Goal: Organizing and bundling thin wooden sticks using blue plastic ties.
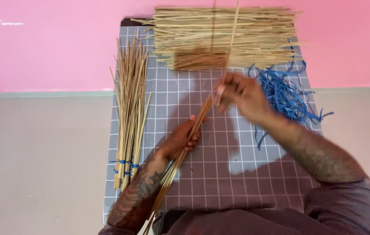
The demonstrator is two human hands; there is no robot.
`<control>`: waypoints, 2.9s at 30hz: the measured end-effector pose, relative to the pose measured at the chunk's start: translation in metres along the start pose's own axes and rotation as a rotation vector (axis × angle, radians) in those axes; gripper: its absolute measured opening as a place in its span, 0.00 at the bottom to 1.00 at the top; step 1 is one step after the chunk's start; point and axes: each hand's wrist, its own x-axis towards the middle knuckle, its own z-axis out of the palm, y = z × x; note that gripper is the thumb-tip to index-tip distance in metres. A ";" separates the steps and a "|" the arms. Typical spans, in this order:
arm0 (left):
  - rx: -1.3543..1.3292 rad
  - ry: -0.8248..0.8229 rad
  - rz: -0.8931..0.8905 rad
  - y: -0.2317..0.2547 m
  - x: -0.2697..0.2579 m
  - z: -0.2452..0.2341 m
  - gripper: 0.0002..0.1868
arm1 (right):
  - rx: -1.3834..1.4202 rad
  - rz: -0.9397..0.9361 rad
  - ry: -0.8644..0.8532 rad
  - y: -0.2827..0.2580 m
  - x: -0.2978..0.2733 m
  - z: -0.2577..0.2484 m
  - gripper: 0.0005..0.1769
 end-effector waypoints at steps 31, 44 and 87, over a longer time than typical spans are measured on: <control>0.016 -0.088 0.214 -0.005 -0.008 0.004 0.22 | -0.097 -0.012 0.249 0.104 0.020 0.007 0.08; -0.112 -0.156 0.090 0.003 -0.011 -0.001 0.35 | -1.480 -0.676 0.226 0.136 0.132 -0.105 0.08; 0.075 -0.042 0.213 -0.010 0.007 -0.011 0.17 | 0.226 -0.085 0.286 0.029 -0.035 0.010 0.08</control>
